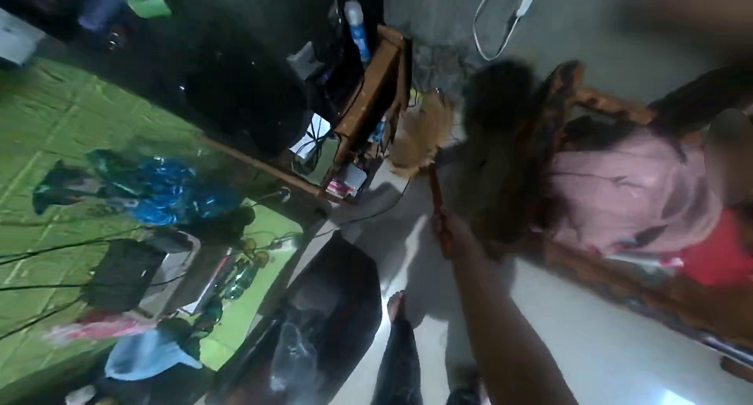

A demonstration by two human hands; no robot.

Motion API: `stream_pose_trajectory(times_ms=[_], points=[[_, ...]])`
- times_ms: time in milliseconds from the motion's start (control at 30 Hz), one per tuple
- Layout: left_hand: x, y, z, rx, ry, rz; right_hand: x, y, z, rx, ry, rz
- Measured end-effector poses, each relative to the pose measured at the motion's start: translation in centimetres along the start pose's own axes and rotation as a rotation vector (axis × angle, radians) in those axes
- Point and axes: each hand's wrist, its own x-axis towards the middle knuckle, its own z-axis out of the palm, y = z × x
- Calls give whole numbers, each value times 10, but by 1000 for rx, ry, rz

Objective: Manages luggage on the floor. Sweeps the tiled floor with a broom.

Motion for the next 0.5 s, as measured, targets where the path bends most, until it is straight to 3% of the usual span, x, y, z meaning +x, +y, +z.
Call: stream_pose_trajectory(times_ms=[133, 233, 433, 500], points=[[35, 3, -24, 20, -44, 56, -70, -18, 36, 275, 104, -36], [52, 19, -31, 4, -63, 165, -96, -22, 44, 250, 134, -112], [69, 63, -33, 10, -84, 349, 35, -80, -9, 154, 198, -220], [75, 74, -24, 47, -77, 405, 58, -101, -5, 193, 190, -221]])
